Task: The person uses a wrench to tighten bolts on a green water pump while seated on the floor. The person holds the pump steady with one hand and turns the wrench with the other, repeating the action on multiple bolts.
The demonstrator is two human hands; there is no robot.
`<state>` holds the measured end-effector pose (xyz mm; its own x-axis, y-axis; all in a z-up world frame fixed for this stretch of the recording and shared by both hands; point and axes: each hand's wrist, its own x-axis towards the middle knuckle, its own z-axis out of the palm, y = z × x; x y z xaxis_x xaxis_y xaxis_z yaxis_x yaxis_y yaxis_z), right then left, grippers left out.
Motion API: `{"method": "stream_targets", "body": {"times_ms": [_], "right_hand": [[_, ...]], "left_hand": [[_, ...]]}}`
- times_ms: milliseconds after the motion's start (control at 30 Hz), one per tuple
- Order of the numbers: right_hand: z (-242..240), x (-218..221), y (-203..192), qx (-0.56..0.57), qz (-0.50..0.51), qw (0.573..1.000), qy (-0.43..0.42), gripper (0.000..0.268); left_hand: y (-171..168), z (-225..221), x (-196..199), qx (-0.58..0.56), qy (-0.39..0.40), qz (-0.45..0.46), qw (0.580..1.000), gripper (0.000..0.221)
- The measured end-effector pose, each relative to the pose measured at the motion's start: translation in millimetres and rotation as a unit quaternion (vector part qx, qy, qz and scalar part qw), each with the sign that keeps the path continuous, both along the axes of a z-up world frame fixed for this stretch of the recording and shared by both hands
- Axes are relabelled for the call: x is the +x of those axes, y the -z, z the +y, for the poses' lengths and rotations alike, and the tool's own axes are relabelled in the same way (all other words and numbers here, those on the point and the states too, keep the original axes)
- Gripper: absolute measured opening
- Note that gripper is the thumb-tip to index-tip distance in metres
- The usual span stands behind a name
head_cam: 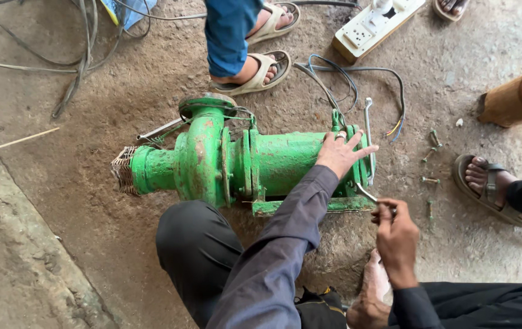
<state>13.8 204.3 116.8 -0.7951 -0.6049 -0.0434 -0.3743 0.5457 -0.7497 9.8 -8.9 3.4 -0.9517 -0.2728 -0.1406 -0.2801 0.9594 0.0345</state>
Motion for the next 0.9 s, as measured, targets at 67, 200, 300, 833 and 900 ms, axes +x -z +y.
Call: {"method": "stream_targets", "body": {"times_ms": [67,200,300,833,900], "right_hand": [[11.3,11.5,21.9,-0.012,0.016,1.000,0.016,0.017],[19.9,22.2,42.2,-0.008,0.055,0.998,0.024,0.018],[22.4,36.2,52.9,-0.023,0.072,0.996,0.036,0.019],[15.5,41.2,61.0,0.103,0.165,0.981,0.004,0.026],[15.6,42.0,63.1,0.083,0.194,0.977,-0.011,0.025]], "left_hand": [[2.1,2.1,2.0,-0.012,-0.003,0.014,1.000,0.079],[-1.6,-0.8,-0.4,-0.001,0.002,0.001,1.000,0.080],[-1.2,-0.2,1.4,-0.001,0.002,0.007,1.000,0.077],[-6.5,-6.5,1.1,-0.020,0.009,0.009,1.000,0.080],[-3.4,-3.4,5.6,-0.022,0.004,0.043,0.999,0.073]]}}
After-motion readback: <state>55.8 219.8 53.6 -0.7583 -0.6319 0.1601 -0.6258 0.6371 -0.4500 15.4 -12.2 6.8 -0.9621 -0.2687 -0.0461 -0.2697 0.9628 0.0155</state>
